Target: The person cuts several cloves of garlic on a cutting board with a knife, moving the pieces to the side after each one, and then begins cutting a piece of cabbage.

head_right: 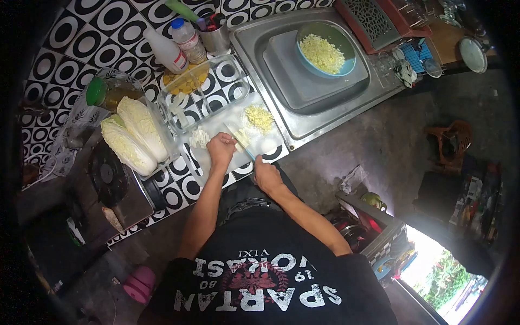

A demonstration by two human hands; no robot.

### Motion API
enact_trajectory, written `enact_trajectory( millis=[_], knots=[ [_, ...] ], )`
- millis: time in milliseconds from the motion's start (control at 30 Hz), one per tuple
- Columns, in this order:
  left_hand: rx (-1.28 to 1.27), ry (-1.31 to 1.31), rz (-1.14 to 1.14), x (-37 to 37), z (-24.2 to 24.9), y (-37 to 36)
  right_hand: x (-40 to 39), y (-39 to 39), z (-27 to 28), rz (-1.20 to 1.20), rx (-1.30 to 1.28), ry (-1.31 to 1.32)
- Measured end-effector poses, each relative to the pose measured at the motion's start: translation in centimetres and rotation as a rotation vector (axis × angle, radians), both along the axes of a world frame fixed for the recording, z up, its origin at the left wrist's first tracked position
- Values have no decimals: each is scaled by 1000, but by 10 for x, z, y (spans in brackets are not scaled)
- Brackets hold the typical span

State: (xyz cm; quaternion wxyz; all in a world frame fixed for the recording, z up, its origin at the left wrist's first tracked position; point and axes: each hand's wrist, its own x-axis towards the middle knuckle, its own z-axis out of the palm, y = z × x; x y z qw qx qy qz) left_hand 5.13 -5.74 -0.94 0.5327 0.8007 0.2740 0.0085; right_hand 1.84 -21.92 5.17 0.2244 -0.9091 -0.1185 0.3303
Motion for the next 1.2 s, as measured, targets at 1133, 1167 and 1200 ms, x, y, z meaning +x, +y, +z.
enact_trajectory(
  millis=[1133, 1167, 1200],
  knots=[
    [-317, 152, 101, 3, 13, 9, 5, 39, -21, -113, 69, -54],
    [-310, 137, 111, 2, 9, 10, 4, 40, -20, -124, 63, -52],
    [-309, 139, 103, 1, 9, 9, 0, 36, -21, -132, 63, -52]
  ],
)
